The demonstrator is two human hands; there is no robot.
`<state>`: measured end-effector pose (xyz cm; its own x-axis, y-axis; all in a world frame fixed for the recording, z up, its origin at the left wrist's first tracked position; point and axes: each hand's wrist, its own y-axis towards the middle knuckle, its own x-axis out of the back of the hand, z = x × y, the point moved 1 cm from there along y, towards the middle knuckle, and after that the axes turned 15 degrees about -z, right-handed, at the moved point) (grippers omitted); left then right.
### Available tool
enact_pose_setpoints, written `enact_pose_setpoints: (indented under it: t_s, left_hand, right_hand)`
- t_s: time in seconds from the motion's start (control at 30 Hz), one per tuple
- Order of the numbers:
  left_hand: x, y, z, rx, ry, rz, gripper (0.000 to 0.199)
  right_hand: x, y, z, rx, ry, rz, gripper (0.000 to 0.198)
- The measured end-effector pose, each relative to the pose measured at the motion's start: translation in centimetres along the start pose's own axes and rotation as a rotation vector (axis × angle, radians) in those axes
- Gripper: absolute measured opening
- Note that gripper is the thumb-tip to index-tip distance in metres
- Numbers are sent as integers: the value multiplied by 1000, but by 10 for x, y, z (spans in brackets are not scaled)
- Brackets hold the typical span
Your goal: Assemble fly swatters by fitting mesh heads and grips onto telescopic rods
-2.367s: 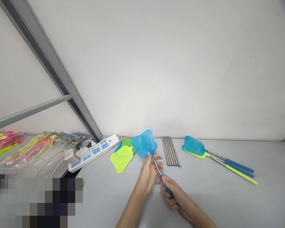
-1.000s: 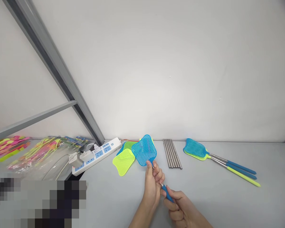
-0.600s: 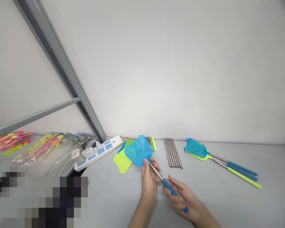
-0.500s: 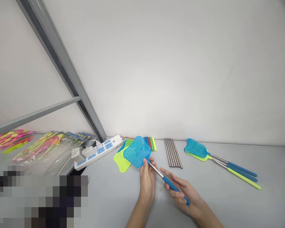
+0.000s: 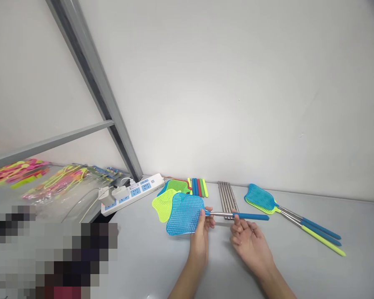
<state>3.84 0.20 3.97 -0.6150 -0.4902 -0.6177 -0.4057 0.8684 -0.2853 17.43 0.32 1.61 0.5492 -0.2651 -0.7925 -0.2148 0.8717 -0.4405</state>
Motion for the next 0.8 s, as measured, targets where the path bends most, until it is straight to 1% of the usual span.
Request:
enact_pose_setpoints:
  t_s: [0.2, 0.33, 0.47, 0.57, 0.7, 0.8]
  left_hand:
    - [3, -2, 7, 56, 35, 27, 25]
    - [4, -3, 7, 12, 75, 27, 19]
    - [5, -3, 10, -11, 181, 30, 23]
    - [7, -4, 14, -26, 235, 48, 23]
    - [6, -7, 20, -42, 285, 109, 23]
    - [5, -8, 21, -50, 305, 112, 21]
  right_hand:
    - [-3, -3, -2, 22, -23, 48, 30]
    - [-8, -5, -4, 44, -107, 26, 27]
    - [-8, -4, -7, 88, -178, 23, 26]
    - [-8, -4, -9, 111, -248, 40, 24]
    - [-12, -5, -12, 158, -360, 70, 22]
    - [-12, -4, -13, 198, -396, 68, 21]
